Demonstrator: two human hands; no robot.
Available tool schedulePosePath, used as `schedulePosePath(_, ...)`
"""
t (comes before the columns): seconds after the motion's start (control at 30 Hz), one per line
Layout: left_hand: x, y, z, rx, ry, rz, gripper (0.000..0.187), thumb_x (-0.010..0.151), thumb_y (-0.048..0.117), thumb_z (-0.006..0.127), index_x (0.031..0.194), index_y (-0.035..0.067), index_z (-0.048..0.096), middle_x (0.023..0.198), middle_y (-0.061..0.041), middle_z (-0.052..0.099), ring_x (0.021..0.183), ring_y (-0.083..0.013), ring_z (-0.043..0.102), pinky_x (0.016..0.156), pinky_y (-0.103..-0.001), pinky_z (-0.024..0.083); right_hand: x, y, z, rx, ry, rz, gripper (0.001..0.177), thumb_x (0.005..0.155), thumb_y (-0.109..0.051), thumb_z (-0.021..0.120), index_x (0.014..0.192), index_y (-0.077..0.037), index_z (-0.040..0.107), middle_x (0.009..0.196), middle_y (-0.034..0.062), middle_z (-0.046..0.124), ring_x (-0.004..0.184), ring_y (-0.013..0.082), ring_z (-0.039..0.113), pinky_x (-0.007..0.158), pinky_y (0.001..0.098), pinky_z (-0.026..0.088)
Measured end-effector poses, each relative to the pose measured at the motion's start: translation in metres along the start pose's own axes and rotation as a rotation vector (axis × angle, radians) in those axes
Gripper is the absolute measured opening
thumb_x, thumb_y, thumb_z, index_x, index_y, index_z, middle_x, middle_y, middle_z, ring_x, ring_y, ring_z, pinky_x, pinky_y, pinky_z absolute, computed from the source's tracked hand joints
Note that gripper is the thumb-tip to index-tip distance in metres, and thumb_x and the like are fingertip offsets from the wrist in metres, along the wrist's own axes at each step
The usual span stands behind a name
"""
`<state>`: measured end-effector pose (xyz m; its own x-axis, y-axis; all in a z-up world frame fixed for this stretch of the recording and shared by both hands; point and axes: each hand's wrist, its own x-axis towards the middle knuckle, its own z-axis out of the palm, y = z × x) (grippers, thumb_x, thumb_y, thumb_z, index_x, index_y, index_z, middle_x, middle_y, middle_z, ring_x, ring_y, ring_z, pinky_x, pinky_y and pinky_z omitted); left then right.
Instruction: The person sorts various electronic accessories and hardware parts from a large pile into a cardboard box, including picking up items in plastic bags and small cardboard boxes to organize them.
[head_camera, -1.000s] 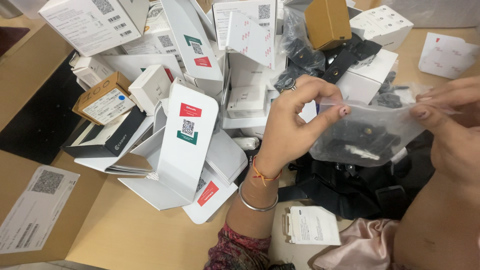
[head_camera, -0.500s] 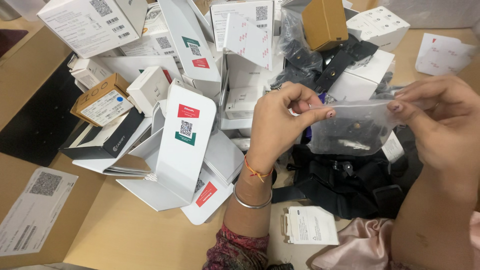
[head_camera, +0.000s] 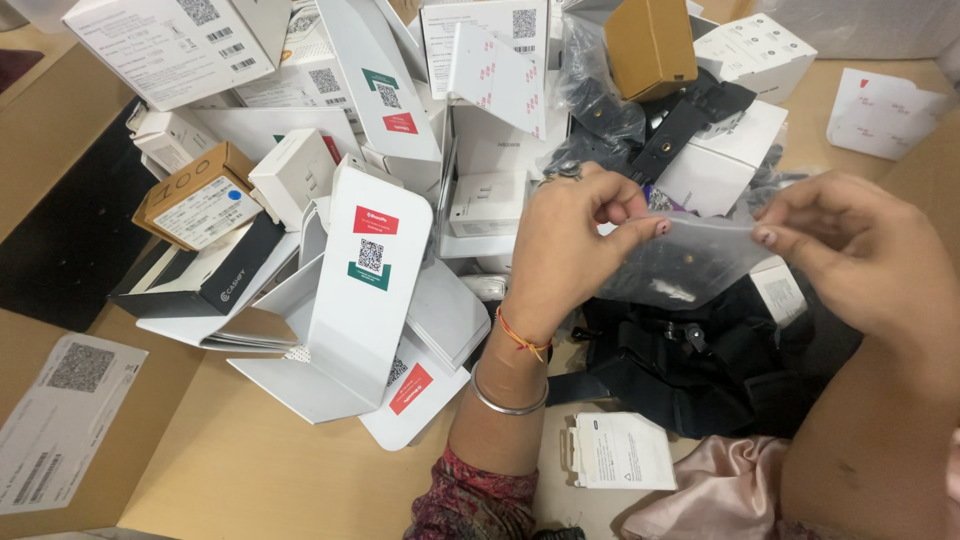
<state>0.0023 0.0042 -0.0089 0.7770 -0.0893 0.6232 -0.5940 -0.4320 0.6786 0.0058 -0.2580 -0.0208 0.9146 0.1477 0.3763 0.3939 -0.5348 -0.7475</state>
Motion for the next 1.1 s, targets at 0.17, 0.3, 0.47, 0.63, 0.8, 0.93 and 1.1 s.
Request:
schedulePosePath(0.17,-0.003,0.005,0.004,0.016,-0.01,0.122,0.02,0.076,0.022,0.087,0.08,0.009,0.072,0.068,-0.002,0.06,0.06,-0.0189,0.059,0.068,-0.034,0.048,0.001,-0.016,0.006,-0.319,-0.059,0.13,0.018,0.09,-0.017,0.075,0.105,-0.006,0.074,0.102,0.0077,0.073,0.094,0.02,0.072,0.08,0.037,0.056)
schedulePosePath(0.3,-0.005,0.011,-0.001,-0.025,-0.096,-0.043,0.02,0.072,0.023,0.086,0.079,0.01,0.073,0.065,-0.002,0.06,0.057,-0.0207,0.061,0.059,-0.035,0.047,-0.001,-0.029,0.01,-0.385,-0.111,-0.101,0.026,0.084,-0.017,0.078,0.107,-0.007,0.074,0.098,0.0072,0.073,0.09,0.0188,0.067,0.077,0.0354,0.053)
schedulePosePath(0.47,-0.006,0.008,0.001,-0.04,-0.102,0.093,0.022,0.078,0.025,0.083,0.088,0.009,0.073,0.073,-0.002,0.063,0.066,-0.0197,0.063,0.066,-0.034,0.049,-0.01,-0.04,0.026,-0.128,-0.111,-0.089,0.024,0.084,-0.009,0.078,0.107,-0.004,0.073,0.094,0.0061,0.074,0.084,0.0153,0.068,0.061,0.0294,0.053)
schedulePosePath(0.63,-0.007,0.004,0.0,-0.112,-0.142,0.094,0.022,0.082,0.023,0.081,0.094,0.007,0.071,0.082,-0.005,0.065,0.075,-0.0194,0.065,0.071,-0.033,0.052,-0.011,-0.04,0.032,-0.09,0.043,-0.231,0.015,0.085,-0.001,0.079,0.1,-0.001,0.074,0.091,0.0074,0.074,0.082,0.0129,0.069,0.072,0.0253,0.052)
schedulePosePath(0.8,-0.006,0.006,0.004,-0.162,-0.191,0.153,0.02,0.085,0.024,0.08,0.096,0.01,0.073,0.088,-0.004,0.07,0.081,-0.019,0.071,0.076,-0.031,0.054,-0.016,-0.039,0.036,-0.105,0.136,-0.208,0.012,0.084,0.003,0.082,0.093,0.0,0.075,0.089,0.01,0.074,0.08,0.0138,0.07,0.071,0.0244,0.051)
schedulePosePath(0.93,-0.003,0.01,0.003,-0.103,-0.073,0.126,0.015,0.086,0.02,0.079,0.095,0.01,0.073,0.091,-0.005,0.073,0.075,-0.0224,0.069,0.072,-0.032,0.052,-0.01,-0.032,0.038,0.041,0.122,-0.251,0.016,0.086,0.0,0.084,0.1,0.0,0.076,0.09,0.0082,0.074,0.082,0.0106,0.068,0.076,0.0233,0.051)
schedulePosePath(1.1,-0.003,0.01,0.0,-0.208,0.034,0.081,0.015,0.092,0.018,0.075,0.101,0.006,0.072,0.094,-0.006,0.072,0.081,-0.0188,0.071,0.076,-0.029,0.053,0.0,-0.016,0.028,0.058,0.051,-0.151,0.016,0.085,0.0,0.085,0.098,0.002,0.076,0.088,0.0082,0.073,0.079,0.0107,0.065,0.071,0.0231,0.05)
